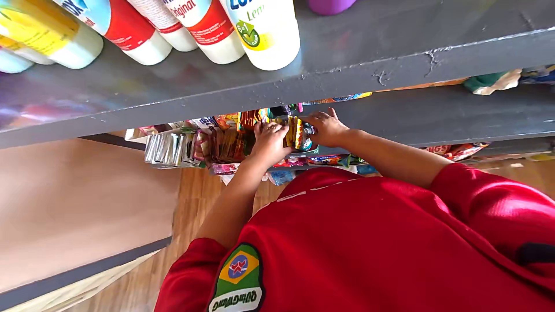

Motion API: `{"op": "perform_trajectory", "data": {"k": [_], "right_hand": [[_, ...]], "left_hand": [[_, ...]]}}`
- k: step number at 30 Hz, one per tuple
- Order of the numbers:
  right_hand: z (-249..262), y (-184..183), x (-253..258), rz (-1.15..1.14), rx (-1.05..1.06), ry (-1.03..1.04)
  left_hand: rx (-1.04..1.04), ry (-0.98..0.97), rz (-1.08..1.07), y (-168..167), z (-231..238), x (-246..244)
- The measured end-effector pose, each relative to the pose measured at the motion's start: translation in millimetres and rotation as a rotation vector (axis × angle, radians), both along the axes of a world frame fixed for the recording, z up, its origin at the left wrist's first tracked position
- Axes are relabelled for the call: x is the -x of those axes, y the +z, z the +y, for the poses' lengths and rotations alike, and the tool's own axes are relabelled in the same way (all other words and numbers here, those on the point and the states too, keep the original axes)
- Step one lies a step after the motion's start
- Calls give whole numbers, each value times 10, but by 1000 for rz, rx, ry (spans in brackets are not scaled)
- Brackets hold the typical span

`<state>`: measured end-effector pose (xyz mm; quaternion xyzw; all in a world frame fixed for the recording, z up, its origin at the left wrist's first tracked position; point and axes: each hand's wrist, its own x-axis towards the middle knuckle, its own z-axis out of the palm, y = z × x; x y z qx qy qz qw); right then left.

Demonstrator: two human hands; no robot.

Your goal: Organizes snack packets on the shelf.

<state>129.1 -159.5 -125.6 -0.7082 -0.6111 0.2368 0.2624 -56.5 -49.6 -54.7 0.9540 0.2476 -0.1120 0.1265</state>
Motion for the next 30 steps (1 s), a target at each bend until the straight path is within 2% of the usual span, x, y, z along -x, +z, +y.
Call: {"op": "perform_trajectory", "data": {"k": [2, 4, 8, 12, 15, 18, 20, 26, 30], "right_hand": [[-13, -71, -15, -21, -32, 6], [-53, -109, -19, -15, -56, -7], [-237, -179, 54, 90, -201, -204], [-429, -166, 62, 374, 43, -425], [-457, -114, 61, 478, 266, -381], [-380, -170, 125, 498, 309, -323], [-334, -204, 165, 477, 322, -319], [-535, -119, -88, 460, 396, -492], [-776, -139, -407, 462, 349, -609]], "left_hand": [[-21, 16, -50, -34, -26, 26], [-59, 25, -191, -108, -71, 107], [-40, 95, -503, -330, -150, 371], [231, 344, -801, -597, -322, 697], [523, 629, -894, -698, -452, 777], [933, 930, -958, -713, -470, 642], [1039, 1028, -975, -700, -457, 548], [1094, 757, -790, -597, -559, 335], [1197, 653, -625, -636, -555, 27]]}}
